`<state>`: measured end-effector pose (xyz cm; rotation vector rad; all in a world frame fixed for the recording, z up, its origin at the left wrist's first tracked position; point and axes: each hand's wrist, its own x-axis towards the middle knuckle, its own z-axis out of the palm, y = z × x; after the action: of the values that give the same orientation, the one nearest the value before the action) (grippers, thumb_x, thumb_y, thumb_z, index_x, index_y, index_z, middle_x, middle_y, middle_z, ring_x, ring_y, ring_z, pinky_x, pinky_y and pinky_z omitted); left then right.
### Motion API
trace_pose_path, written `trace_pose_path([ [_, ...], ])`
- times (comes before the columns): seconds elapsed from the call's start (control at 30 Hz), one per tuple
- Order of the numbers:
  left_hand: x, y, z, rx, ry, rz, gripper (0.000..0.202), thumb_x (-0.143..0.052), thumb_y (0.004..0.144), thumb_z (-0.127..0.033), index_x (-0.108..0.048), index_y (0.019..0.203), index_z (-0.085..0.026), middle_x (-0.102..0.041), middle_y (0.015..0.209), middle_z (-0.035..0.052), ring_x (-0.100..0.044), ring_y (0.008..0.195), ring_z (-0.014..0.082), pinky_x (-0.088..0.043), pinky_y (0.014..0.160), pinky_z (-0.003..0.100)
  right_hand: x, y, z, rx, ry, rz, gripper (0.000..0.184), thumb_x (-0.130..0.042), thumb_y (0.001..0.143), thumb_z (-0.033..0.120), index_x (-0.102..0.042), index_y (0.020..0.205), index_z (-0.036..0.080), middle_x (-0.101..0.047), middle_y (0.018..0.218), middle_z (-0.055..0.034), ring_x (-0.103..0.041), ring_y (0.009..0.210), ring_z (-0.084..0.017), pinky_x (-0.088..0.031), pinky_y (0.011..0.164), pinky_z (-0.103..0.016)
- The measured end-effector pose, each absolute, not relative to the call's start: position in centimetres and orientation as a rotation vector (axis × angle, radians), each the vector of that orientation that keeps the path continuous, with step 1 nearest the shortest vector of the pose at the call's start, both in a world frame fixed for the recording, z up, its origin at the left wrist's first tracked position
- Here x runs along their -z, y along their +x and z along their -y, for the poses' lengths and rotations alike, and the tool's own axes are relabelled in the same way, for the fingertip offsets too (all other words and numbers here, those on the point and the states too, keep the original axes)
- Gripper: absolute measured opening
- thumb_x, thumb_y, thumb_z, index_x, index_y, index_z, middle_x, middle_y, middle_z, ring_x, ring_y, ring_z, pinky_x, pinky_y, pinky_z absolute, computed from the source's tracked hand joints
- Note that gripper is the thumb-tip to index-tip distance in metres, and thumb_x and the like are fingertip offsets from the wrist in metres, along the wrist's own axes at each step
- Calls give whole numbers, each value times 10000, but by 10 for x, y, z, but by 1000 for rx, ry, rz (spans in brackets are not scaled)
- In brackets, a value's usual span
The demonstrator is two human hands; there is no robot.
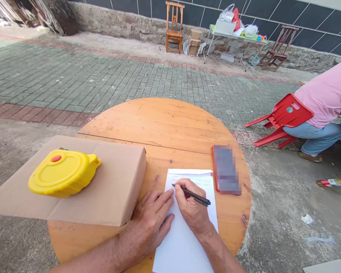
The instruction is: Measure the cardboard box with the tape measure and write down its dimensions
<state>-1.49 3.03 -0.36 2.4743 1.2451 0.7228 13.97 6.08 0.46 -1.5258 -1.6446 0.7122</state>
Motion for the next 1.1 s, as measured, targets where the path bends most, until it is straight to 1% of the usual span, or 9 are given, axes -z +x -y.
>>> trace_pose_path([
  [0.27, 4, -16, -28, -680, 2478, -1243, 287, -525, 877, -141, -607, 1142, -69, -613, 1259, 113, -504, 968, 265, -500, 832, 443, -4, 141, -61, -756, -1543, 1603, 182, -534, 906, 289, -628, 773, 206, -524, 552, 49, -488, 489, -111, -409, 491, -218],
  [0.5, 4, -16, -29, -675, 2476, -1243, 306, -522, 883, -147, -590, 1171, -72, -614, 1262, 113, -503, 969, 258, -508, 832, 443, -6, 139, -63, -714, -1537, 1640, 178, -535, 895, 273, -620, 757, 199, -567, 599, 33, -509, 511, -112, -420, 509, -222],
  [0.73, 4, -16, -29, -709, 2447, -1269, 264, -524, 868, -130, -613, 1116, -109, -615, 1283, 109, -521, 989, 263, -518, 845, 452, -2, 145, -60, -783, -1544, 1517, 186, -537, 908, 313, -613, 778, 204, -527, 539, 54, -494, 481, -112, -418, 496, -220],
  [0.93, 4, -15, -29, -710, 2427, -1267, 311, -537, 858, -130, -601, 1162, -116, -602, 1309, 96, -529, 983, 265, -522, 841, 442, 0, 147, -60, -784, -1567, 1462, 218, -531, 914, 352, -608, 773, 205, -505, 536, 55, -470, 482, -115, -408, 495, -227],
  [1.1, 4, -15, -30, -689, 2411, -1263, 328, -523, 866, -134, -594, 1185, -110, -604, 1306, 97, -527, 990, 264, -520, 842, 438, 0, 145, -61, -780, -1573, 1496, 203, -538, 905, 334, -620, 773, 204, -520, 552, 44, -496, 509, -123, -419, 507, -231],
])
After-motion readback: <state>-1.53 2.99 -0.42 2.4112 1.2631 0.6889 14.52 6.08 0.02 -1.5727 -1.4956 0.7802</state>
